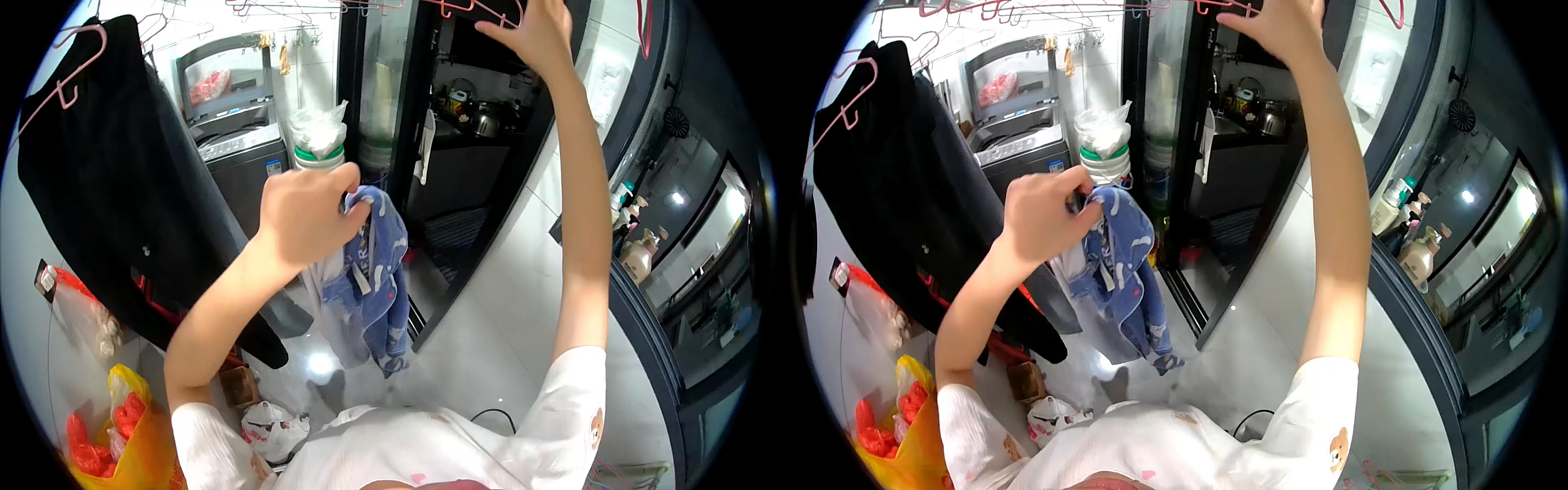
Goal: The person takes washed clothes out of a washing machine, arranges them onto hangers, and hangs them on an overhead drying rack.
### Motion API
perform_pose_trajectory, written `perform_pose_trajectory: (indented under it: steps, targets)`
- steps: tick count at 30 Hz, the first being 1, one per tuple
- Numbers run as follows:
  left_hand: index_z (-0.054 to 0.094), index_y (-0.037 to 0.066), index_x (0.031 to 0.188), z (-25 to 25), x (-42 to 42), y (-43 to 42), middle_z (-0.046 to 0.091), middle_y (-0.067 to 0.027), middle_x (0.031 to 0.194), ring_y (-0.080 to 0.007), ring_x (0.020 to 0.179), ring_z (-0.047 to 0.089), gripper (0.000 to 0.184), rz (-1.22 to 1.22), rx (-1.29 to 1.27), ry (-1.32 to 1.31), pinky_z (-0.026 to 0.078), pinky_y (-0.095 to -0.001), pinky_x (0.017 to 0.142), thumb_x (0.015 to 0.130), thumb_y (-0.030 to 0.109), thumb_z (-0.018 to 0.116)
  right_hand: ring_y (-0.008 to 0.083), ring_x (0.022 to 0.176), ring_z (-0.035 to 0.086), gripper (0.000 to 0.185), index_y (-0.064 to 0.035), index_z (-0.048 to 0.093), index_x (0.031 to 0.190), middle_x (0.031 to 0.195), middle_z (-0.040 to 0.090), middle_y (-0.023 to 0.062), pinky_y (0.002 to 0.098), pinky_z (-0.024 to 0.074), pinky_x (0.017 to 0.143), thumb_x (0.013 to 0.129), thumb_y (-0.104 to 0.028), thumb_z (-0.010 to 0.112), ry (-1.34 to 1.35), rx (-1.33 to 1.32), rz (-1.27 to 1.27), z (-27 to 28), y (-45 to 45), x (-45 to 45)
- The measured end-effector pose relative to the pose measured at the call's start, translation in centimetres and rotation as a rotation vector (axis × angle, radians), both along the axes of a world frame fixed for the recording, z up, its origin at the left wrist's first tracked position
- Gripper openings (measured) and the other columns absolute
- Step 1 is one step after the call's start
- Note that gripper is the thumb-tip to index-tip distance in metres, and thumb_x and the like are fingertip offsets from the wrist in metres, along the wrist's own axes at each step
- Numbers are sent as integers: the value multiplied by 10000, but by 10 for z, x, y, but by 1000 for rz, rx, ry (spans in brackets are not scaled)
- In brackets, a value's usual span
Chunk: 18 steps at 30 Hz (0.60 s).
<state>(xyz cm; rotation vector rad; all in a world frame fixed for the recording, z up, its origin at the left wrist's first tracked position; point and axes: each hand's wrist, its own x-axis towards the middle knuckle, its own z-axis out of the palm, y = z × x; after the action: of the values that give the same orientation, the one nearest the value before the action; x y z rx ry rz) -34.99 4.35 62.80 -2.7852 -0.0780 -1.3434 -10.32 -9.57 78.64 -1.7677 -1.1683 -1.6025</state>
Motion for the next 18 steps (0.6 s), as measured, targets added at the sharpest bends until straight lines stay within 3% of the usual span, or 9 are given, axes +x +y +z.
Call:
perform_pose_trajectory:
  steps: [1, 3, 4, 7, 8, 13, 14, 15, 18]
  targets:
    - [572, 90, 699, 1, 3, 2, 565, -88, 541, -254, 530, 588, 161, 8, 50, 11, 453, -336, 474, 685, 236, 637, 344, 1172, 371, 985, -19, 241, 1337, 1190, 461, 179, 415, 300, 963, 567, -314, 781, -140, -14, 5, 7, 11, 19]
    - [573, 75, 677, 4, 8, 5, 559, -90, 538, -268, 538, 585, 189, 31, 66, 46, 459, -348, 503, 678, 252, 639, 281, 951, 533, 883, -6, 349, 1273, 872, 572, 131, 399, 406, 816, 571, -319, 784, 126, -159, 282, 21, 22, 22]
    - [569, 73, 664, 7, 9, 7, 553, -94, 538, -274, 540, 578, 183, 70, 69, 75, 454, -355, 515, 672, 243, 638, 193, 627, 574, 708, 6, 445, 1154, 631, 507, 80, 338, 450, 585, 610, -300, 780, -64, -138, 249, 20, 26, 23]
    - [593, 50, 672, 27, 8, 11, 560, -134, 577, -301, 609, 579, 289, 164, -35, 345, 453, -373, 582, 656, 330, 662, 148, 472, 532, 595, 8, 457, 1079, 592, 472, 62, 287, 412, 444, 654, -272, 766, 414, 15, 465, 11, 23, -24]
    - [599, 42, 685, 34, 5, 13, 563, -141, 586, -305, 625, 580, 319, 159, -44, 446, 453, -372, 593, 645, 349, 674, 118, 382, 479, 541, 8, 453, 1059, 579, 461, 47, 249, 360, 362, 685, -245, 750, 329, 57, 468, 9, 26, -17]
    - [625, 25, 808, 57, -21, 29, 606, -154, 837, -297, 794, 579, 389, 39, 124, 775, 454, -348, 713, 546, 285, 747, 108, 469, 537, 397, 4, 501, 1002, 631, 557, 47, 239, 411, 416, 751, -251, 675, 437, 84, 437, -26, 2, -47]
    - [627, 32, 843, 56, -20, 28, 606, -154, 881, -297, 819, 586, 334, 115, 225, 903, 457, -353, 745, 578, 215, 716, 131, 631, 577, 576, -7, 480, 1125, 742, 561, 63, 232, 442, 501, 700, -300, 736, 496, 4, 437, -33, -2, 9]
    - [631, 12, 828, 49, -19, 29, 614, -160, 842, -297, 806, 600, 304, 117, 231, 899, 471, -351, 724, 585, 183, 698, 51, 434, 464, 533, -1, 493, 1083, 586, 471, -1, 185, 330, 362, 718, -309, 727, 433, 69, 551, -42, -1, 12]
    - [644, -17, 795, 24, -16, 32, 635, -161, 775, -289, 779, 632, 185, 127, 245, 852, 504, -351, 673, 635, 73, 618, 62, 470, 465, 532, 3, 493, 1082, 625, 486, -2, 198, 363, 400, 711, -294, 731, 573, 75, 493, -73, -17, -6]
